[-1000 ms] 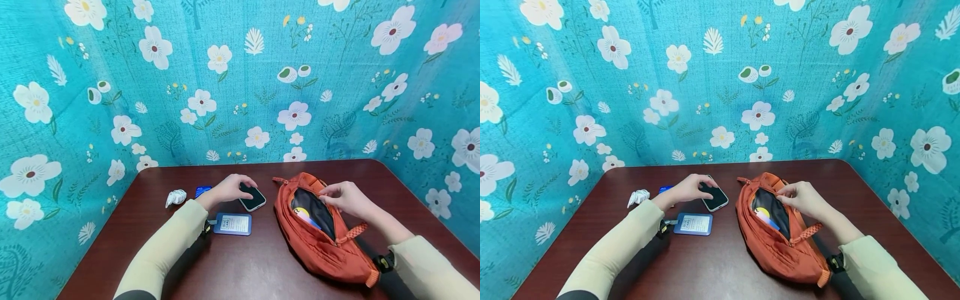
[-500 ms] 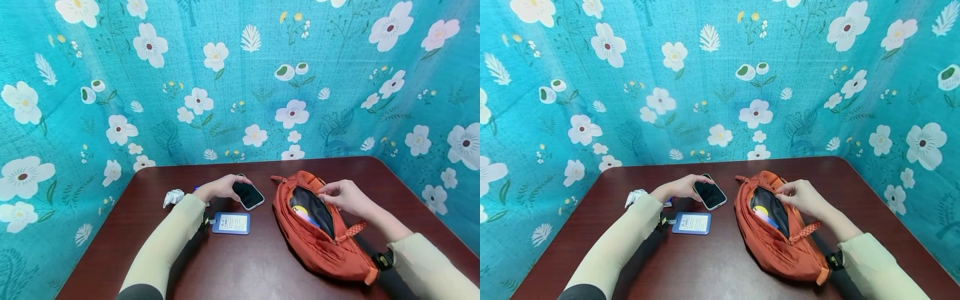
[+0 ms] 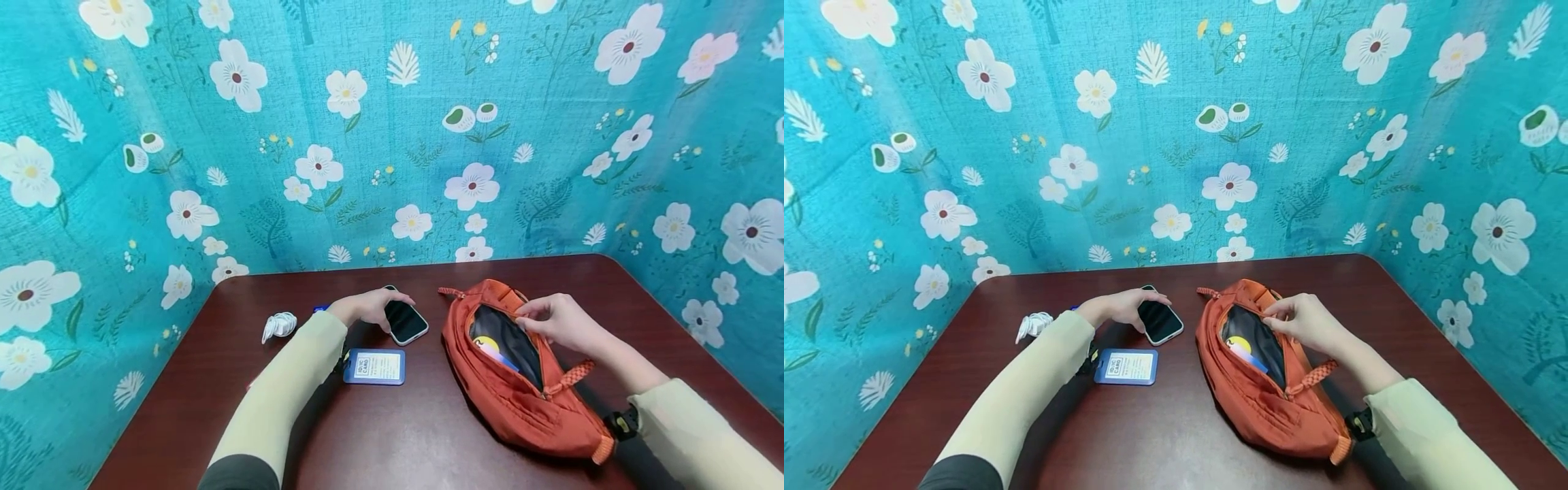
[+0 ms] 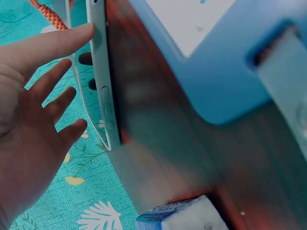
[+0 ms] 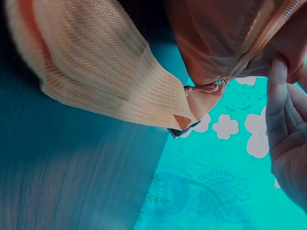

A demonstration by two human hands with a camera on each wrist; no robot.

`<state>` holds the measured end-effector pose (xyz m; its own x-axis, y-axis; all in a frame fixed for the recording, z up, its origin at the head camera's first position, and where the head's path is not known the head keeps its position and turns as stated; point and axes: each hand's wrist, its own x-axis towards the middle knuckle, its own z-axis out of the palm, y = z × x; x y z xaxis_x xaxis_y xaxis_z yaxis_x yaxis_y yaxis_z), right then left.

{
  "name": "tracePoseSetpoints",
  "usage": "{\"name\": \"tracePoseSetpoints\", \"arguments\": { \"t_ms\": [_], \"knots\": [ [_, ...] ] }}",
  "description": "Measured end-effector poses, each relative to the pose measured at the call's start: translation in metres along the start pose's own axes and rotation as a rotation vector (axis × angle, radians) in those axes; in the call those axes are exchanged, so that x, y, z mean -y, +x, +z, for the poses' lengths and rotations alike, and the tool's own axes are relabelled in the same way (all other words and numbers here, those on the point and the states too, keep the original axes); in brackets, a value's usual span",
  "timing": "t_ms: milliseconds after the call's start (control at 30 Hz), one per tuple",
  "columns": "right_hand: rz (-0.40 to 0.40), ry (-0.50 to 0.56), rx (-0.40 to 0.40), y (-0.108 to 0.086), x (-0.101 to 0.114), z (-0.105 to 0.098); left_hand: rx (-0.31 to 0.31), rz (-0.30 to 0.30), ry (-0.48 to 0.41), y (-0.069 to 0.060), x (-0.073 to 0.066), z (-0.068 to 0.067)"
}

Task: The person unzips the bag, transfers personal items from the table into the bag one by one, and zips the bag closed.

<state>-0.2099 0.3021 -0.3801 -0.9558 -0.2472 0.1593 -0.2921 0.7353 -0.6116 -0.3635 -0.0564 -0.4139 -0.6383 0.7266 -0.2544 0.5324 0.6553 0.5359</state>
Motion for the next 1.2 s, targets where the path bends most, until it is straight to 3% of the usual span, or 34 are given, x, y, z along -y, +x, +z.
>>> {"name": "tracePoseSetpoints", "arguments": {
  "t_ms": [100,333,467,833,1200],
  "knots": [
    [-0.001,-0.006,-0.005,0.000,0.000,0.000,0.013,-0.023,0.016,0.002,0.000,0.000],
    [-0.004,-0.005,-0.007,0.001,0.000,0.001,0.039,-0.015,0.081,0.004,0.001,0.005],
    [-0.005,-0.005,-0.008,0.001,0.000,0.002,-0.003,-0.012,0.076,0.005,0.000,0.007],
    [0.011,0.006,0.005,-0.001,-0.002,0.002,-0.117,0.041,0.189,0.010,-0.001,0.020],
    [0.017,0.007,0.004,-0.001,-0.001,0.001,-0.051,-0.034,0.141,0.002,0.004,0.013]
  ]
}}
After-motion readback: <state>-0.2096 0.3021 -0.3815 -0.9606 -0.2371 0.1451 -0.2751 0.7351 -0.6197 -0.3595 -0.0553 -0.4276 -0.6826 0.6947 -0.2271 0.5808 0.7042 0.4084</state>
